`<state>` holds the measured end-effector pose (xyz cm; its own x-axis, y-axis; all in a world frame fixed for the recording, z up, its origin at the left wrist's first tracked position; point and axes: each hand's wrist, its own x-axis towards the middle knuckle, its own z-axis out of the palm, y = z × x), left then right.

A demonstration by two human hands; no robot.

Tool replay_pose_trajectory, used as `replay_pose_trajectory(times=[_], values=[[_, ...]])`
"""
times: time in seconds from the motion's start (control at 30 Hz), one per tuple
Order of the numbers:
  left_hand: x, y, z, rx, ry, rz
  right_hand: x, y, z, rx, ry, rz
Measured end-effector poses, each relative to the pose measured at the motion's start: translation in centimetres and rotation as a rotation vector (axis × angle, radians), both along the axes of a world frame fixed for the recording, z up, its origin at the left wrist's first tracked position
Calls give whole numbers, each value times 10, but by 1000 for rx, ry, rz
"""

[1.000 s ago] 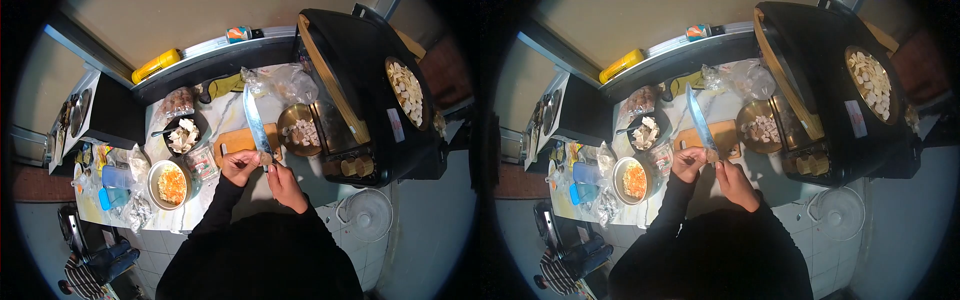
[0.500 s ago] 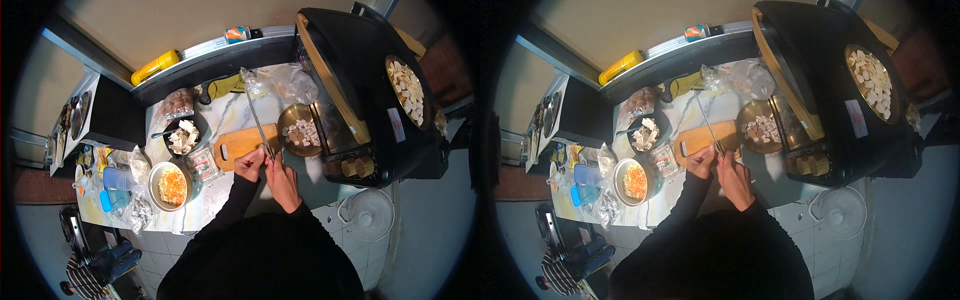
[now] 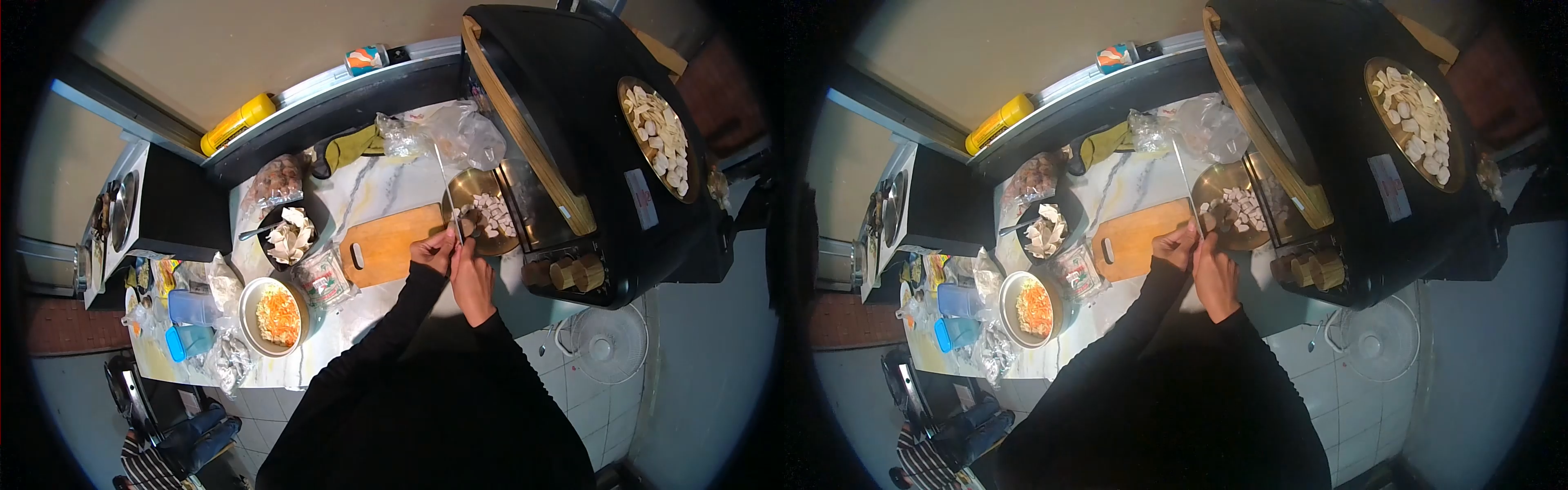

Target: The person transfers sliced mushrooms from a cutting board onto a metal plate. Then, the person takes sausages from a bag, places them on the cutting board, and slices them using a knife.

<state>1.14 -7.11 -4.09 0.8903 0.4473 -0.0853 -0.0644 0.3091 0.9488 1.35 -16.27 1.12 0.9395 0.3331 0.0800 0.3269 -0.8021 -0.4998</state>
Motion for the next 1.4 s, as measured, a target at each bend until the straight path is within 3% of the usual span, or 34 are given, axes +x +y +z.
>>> replay_pose_trajectory(times=[0.53,0.73,0.8,1.07,1.13,1.2,1.27,1.4], values=[[34,-15,-21,-156,38,-119,26,-13,-26,0,67,-88],[40,-2,-44,-109,11,-162,25,-15,-34,34,54,-95],[43,4,-49,96,82,-232,25,-16,-33,41,46,-90],[37,24,-12,-77,101,-162,20,-22,-33,48,77,-87],[32,33,-18,82,65,-134,19,-23,-32,55,69,-101],[26,40,-20,37,88,-126,18,-22,-31,62,58,-105],[19,44,-14,349,109,-136,17,-23,-30,79,73,-87],[18,45,-25,203,-86,-136,13,-23,-28,85,52,-103]])
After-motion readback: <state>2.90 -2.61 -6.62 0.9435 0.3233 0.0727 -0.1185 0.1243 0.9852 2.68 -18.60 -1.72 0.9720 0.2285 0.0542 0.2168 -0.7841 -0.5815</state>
